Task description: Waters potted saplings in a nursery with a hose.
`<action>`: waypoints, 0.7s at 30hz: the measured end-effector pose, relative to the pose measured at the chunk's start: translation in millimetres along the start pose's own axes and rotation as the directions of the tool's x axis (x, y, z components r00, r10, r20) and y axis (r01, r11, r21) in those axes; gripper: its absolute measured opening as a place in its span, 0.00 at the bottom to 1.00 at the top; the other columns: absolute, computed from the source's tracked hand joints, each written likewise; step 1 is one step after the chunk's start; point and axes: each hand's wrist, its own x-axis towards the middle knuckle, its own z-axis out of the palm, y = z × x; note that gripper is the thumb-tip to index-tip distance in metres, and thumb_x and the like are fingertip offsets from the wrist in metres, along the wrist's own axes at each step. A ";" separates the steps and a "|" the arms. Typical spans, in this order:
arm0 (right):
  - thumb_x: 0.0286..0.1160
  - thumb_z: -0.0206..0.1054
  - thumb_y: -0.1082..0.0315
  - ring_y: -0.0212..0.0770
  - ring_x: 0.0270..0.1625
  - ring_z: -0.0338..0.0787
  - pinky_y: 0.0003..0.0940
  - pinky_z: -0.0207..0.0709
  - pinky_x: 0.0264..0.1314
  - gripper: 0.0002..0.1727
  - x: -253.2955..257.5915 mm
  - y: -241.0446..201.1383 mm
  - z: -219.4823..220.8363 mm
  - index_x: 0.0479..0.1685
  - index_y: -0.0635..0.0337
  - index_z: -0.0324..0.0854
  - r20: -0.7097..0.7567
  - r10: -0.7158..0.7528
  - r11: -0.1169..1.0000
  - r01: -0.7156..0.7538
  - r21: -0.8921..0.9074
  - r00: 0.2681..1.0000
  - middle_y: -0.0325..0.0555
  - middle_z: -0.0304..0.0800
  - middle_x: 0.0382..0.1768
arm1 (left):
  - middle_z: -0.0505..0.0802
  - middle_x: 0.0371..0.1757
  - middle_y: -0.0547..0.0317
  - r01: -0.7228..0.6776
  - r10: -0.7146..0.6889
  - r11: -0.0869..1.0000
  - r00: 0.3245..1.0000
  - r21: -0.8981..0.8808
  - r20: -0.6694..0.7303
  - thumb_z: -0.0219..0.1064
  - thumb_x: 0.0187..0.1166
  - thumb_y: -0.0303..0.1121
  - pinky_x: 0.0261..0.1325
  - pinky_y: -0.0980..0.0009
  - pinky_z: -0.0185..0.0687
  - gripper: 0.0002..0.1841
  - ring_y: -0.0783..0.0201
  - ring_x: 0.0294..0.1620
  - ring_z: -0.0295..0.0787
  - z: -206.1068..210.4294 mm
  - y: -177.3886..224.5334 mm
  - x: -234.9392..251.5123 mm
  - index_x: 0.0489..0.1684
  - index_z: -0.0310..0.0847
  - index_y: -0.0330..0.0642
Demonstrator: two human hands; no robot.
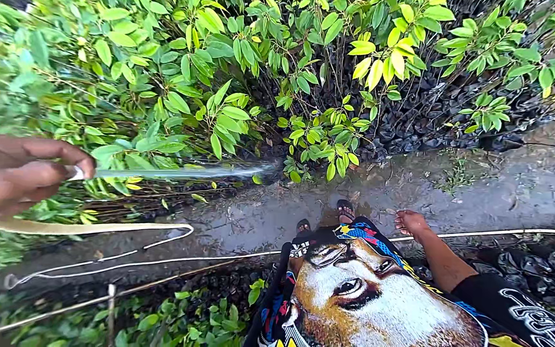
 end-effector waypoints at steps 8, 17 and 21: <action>0.94 0.50 0.54 0.35 0.26 0.84 0.32 0.75 0.28 0.19 4.6 -3.1 1.7 0.64 0.58 0.77 0.008 -0.022 0.999 0.023 -0.035 1.000 0.45 0.89 0.40 | 0.69 0.09 0.68 -0.023 0.024 1.000 0.999 -0.005 0.023 0.54 0.83 0.25 0.07 0.80 0.54 0.12 0.77 0.04 0.58 3.8 -5.4 0.7 0.41 0.87 0.44; 0.93 0.52 0.54 0.35 0.27 0.84 0.32 0.76 0.29 0.19 3.5 1.1 1.1 0.64 0.58 0.77 0.000 -0.023 1.000 0.023 -0.015 1.000 0.45 0.89 0.40 | 0.70 0.09 0.69 -0.114 0.115 0.993 0.992 -0.011 0.057 0.55 0.80 0.27 0.07 0.79 0.53 0.12 0.76 0.05 0.58 16.2 13.0 -2.0 0.39 0.87 0.48; 0.94 0.50 0.54 0.34 0.27 0.84 0.31 0.76 0.29 0.20 -0.2 5.9 1.5 0.64 0.59 0.78 -0.005 -0.020 1.000 0.020 -0.007 1.000 0.45 0.90 0.40 | 0.69 0.10 0.71 -0.082 0.083 0.993 0.997 -0.085 0.008 0.53 0.77 0.24 0.13 0.82 0.56 0.12 0.78 0.08 0.61 30.1 30.3 -5.5 0.35 0.84 0.46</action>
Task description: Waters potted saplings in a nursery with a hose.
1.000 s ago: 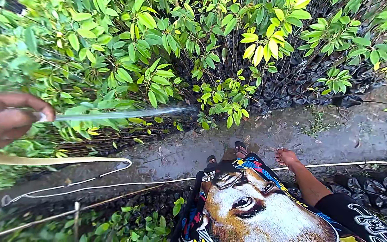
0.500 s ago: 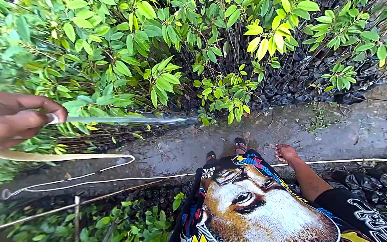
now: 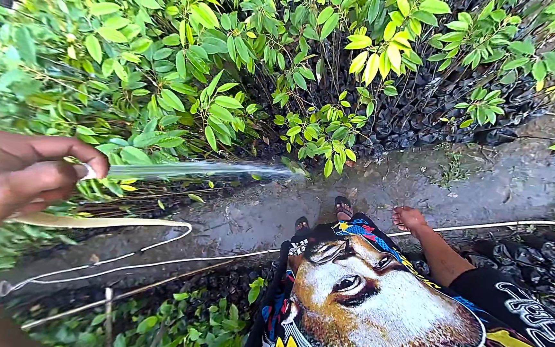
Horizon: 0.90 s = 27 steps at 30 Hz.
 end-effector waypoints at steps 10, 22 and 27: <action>0.94 0.51 0.54 0.34 0.26 0.85 0.31 0.76 0.28 0.20 -4.0 8.4 -2.3 0.63 0.59 0.78 -0.011 -0.010 1.000 0.010 0.017 1.000 0.44 0.90 0.39 | 0.68 0.09 0.72 -0.038 0.039 0.999 0.999 0.038 -0.019 0.54 0.73 0.24 0.14 0.80 0.54 0.10 0.77 0.08 0.59 11.1 8.6 7.5 0.34 0.82 0.44; 0.94 0.50 0.54 0.34 0.27 0.84 0.31 0.75 0.29 0.20 -1.1 12.7 -1.8 0.65 0.58 0.77 -0.003 0.010 0.999 -0.010 0.033 1.000 0.44 0.90 0.41 | 0.68 0.10 0.72 -0.085 0.084 0.996 0.992 -0.003 -0.098 0.53 0.74 0.25 0.13 0.81 0.56 0.10 0.78 0.07 0.59 15.0 3.1 12.0 0.36 0.82 0.44; 0.94 0.50 0.54 0.33 0.26 0.83 0.30 0.74 0.28 0.20 -3.1 9.3 -1.8 0.64 0.58 0.78 -0.006 0.008 1.000 -0.008 0.029 1.000 0.44 0.89 0.40 | 0.67 0.10 0.72 -0.054 0.058 0.998 0.994 0.043 -0.097 0.54 0.74 0.24 0.14 0.80 0.55 0.09 0.77 0.08 0.59 17.0 8.8 8.9 0.35 0.82 0.43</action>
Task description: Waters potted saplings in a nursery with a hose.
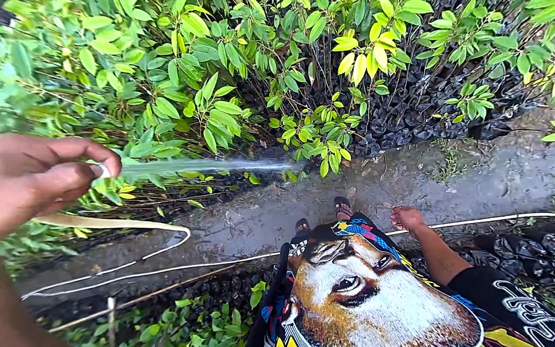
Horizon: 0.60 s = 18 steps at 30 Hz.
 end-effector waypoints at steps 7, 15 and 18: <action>0.94 0.49 0.55 0.34 0.27 0.84 0.31 0.75 0.28 0.20 -0.3 -4.7 -1.2 0.66 0.58 0.77 0.025 -0.010 1.000 0.011 -0.009 1.000 0.45 0.90 0.41 | 0.70 0.10 0.73 -0.088 0.089 0.996 0.996 -0.028 0.015 0.55 0.74 0.29 0.14 0.80 0.56 0.08 0.78 0.08 0.60 -0.3 -8.0 -0.3 0.35 0.82 0.46; 0.95 0.49 0.55 0.34 0.26 0.83 0.30 0.74 0.27 0.20 4.0 -10.6 0.3 0.64 0.59 0.77 0.018 -0.030 0.999 0.031 -0.008 0.999 0.44 0.88 0.39 | 0.70 0.11 0.69 -0.013 0.014 0.999 1.000 0.038 -0.007 0.55 0.75 0.24 0.15 0.77 0.57 0.08 0.75 0.09 0.60 3.4 2.8 -8.3 0.36 0.82 0.40; 0.94 0.50 0.54 0.34 0.26 0.83 0.30 0.74 0.27 0.19 3.7 -13.2 1.2 0.63 0.58 0.78 0.014 -0.029 0.999 0.029 -0.016 0.999 0.44 0.89 0.39 | 0.70 0.12 0.73 -0.077 0.070 0.995 0.992 -0.063 -0.107 0.53 0.78 0.25 0.15 0.81 0.57 0.09 0.79 0.09 0.60 4.6 -9.1 -8.1 0.37 0.82 0.43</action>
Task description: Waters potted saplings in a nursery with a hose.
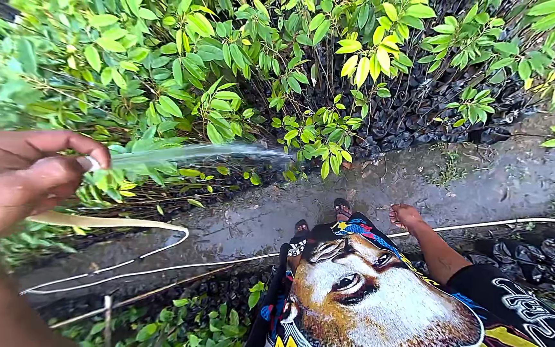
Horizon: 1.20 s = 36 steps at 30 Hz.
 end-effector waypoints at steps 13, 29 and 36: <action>0.94 0.50 0.53 0.35 0.29 0.85 0.32 0.77 0.31 0.21 0.4 11.1 3.5 0.65 0.59 0.78 0.000 0.009 1.000 -0.009 -0.009 1.000 0.45 0.90 0.42 | 0.69 0.10 0.71 -0.005 -0.005 0.998 0.990 0.070 0.143 0.58 0.72 0.30 0.14 0.78 0.56 0.06 0.76 0.08 0.60 -1.6 1.7 -0.2 0.33 0.82 0.44; 0.94 0.50 0.55 0.34 0.27 0.84 0.31 0.75 0.28 0.19 -6.9 22.6 1.0 0.64 0.60 0.77 -0.028 0.030 0.999 -0.030 0.012 0.999 0.46 0.90 0.41 | 0.70 0.11 0.72 -0.098 0.097 0.995 0.995 0.033 0.025 0.56 0.75 0.29 0.14 0.80 0.57 0.08 0.78 0.08 0.60 6.5 -7.3 9.6 0.37 0.82 0.45; 0.94 0.50 0.55 0.34 0.26 0.83 0.31 0.75 0.28 0.20 -6.8 13.9 -0.5 0.64 0.59 0.78 -0.035 0.041 0.999 -0.040 0.026 0.999 0.45 0.90 0.40 | 0.72 0.12 0.74 -0.091 0.091 0.996 0.996 0.016 0.014 0.56 0.75 0.30 0.13 0.81 0.58 0.07 0.79 0.08 0.61 6.9 -3.3 14.3 0.38 0.81 0.45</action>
